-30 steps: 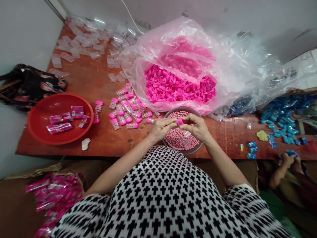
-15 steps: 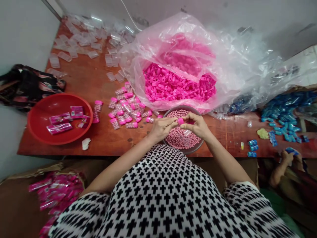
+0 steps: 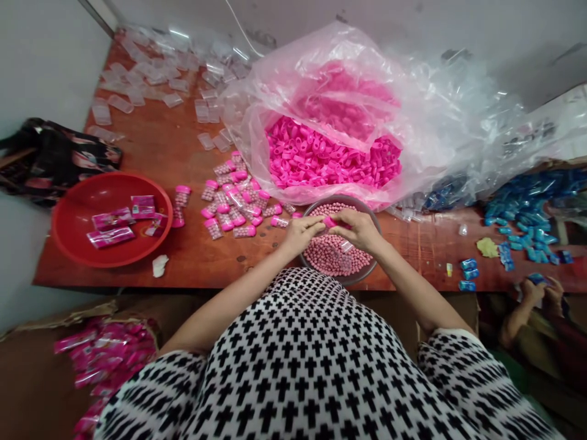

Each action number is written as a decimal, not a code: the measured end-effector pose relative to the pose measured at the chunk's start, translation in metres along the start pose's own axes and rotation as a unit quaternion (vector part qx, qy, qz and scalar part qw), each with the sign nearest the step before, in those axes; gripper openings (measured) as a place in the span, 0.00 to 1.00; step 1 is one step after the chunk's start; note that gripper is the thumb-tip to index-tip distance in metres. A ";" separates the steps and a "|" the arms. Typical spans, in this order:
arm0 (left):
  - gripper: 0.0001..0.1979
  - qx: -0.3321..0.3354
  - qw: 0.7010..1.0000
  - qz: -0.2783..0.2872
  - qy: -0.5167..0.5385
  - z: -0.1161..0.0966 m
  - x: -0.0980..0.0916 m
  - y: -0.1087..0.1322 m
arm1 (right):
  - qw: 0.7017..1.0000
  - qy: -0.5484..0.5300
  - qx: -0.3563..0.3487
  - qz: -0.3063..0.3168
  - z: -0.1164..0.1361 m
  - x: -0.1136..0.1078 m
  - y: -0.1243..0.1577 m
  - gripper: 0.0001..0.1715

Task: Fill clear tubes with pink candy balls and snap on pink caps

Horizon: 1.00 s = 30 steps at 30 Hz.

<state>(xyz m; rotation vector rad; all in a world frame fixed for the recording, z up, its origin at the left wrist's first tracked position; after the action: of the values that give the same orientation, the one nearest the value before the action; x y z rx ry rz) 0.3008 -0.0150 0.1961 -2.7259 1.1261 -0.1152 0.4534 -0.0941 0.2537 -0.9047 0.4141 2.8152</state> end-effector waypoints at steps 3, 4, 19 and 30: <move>0.22 -0.046 0.987 -0.090 0.124 0.003 -0.005 -0.001 | 0.958 -0.275 0.080 0.013 0.000 0.005 0.001 0.25; 0.23 -0.054 0.982 -0.107 0.145 0.003 -0.007 -0.001 | 0.930 -0.351 0.105 0.021 -0.001 0.007 0.003 0.29; 0.10 0.128 0.990 -0.019 -0.059 -0.007 -0.005 0.010 | 0.754 -0.559 0.272 0.212 0.000 0.035 0.005 0.14; 0.14 -0.010 0.996 -0.012 -0.092 0.025 -0.025 0.025 | 0.689 -0.612 0.361 0.141 -0.007 0.107 -0.014 0.16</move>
<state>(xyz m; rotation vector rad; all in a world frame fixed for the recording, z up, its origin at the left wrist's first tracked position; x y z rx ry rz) 0.2698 -0.0109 0.1670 -2.7023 1.0504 0.1414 0.3740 -0.0764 0.1824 1.2147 1.2599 2.3273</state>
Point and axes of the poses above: each hand's wrist, its own y-axis away from the middle knuckle, its own x-axis out of the palm, z = x × y, the point moved 1 cm from there along -y, towards the middle knuckle, and after that the axes turned 15 degrees about x, right-handed, at the moved point
